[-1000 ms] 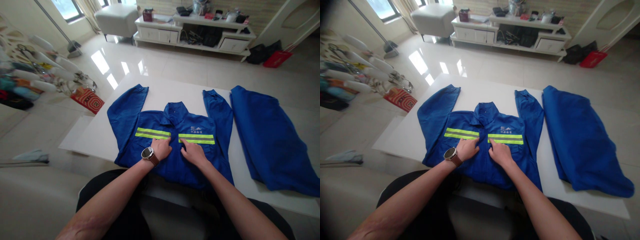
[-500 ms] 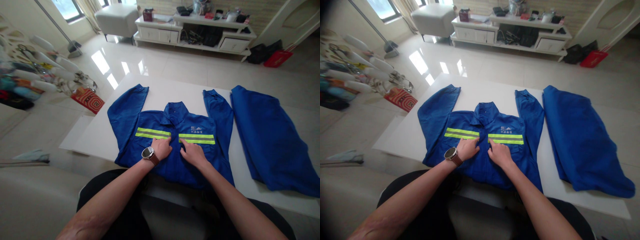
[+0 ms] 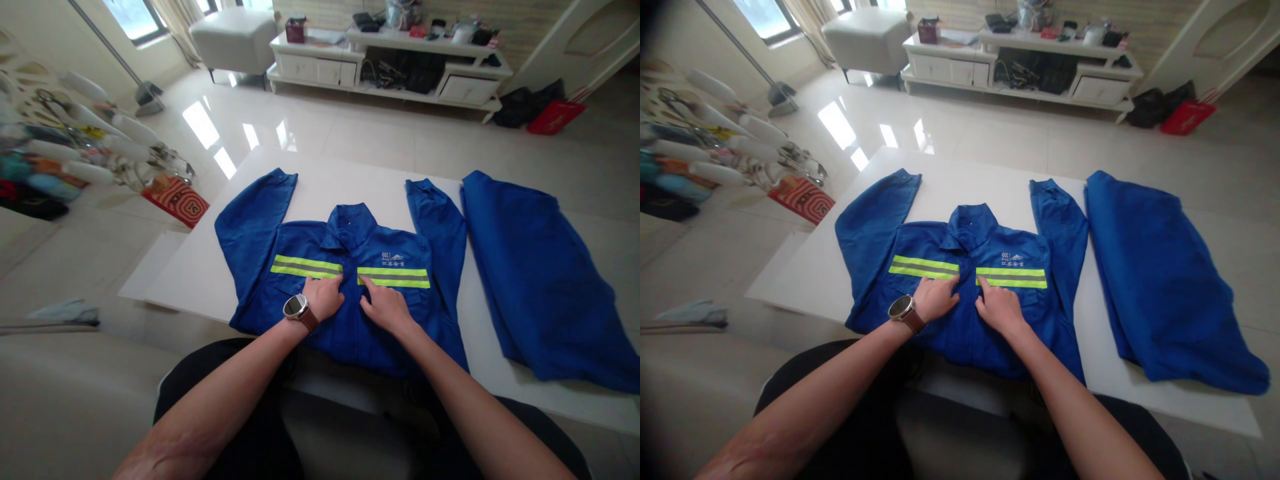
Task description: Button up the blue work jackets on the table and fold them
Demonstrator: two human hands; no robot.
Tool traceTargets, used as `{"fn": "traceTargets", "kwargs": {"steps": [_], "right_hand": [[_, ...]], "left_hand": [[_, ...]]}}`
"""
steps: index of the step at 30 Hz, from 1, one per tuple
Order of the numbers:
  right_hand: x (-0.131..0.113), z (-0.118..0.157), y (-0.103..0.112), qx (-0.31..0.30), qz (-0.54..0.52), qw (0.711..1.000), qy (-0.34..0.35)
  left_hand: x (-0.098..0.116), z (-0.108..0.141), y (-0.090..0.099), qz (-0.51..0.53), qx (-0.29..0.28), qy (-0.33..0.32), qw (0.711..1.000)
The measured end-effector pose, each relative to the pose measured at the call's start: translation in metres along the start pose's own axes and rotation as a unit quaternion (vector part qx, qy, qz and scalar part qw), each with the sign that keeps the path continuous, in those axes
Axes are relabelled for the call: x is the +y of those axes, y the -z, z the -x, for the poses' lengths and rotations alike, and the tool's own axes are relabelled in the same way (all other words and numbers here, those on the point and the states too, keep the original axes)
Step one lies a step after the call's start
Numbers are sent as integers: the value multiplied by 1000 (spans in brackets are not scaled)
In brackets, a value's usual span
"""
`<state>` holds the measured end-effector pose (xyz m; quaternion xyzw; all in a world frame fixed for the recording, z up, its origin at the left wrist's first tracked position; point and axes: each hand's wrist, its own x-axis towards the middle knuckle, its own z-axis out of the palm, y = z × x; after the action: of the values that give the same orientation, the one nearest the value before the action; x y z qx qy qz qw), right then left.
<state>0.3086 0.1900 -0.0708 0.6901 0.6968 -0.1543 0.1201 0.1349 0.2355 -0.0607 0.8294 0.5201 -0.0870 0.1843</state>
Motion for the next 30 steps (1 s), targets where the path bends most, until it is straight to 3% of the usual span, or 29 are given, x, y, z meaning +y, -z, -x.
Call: {"fn": "traceTargets", "kwargs": {"steps": [30], "right_hand": [[-1, 1, 0, -13, -4, 1000, 8]], "left_hand": [[0, -2, 2, 6, -13, 3, 1000]]}}
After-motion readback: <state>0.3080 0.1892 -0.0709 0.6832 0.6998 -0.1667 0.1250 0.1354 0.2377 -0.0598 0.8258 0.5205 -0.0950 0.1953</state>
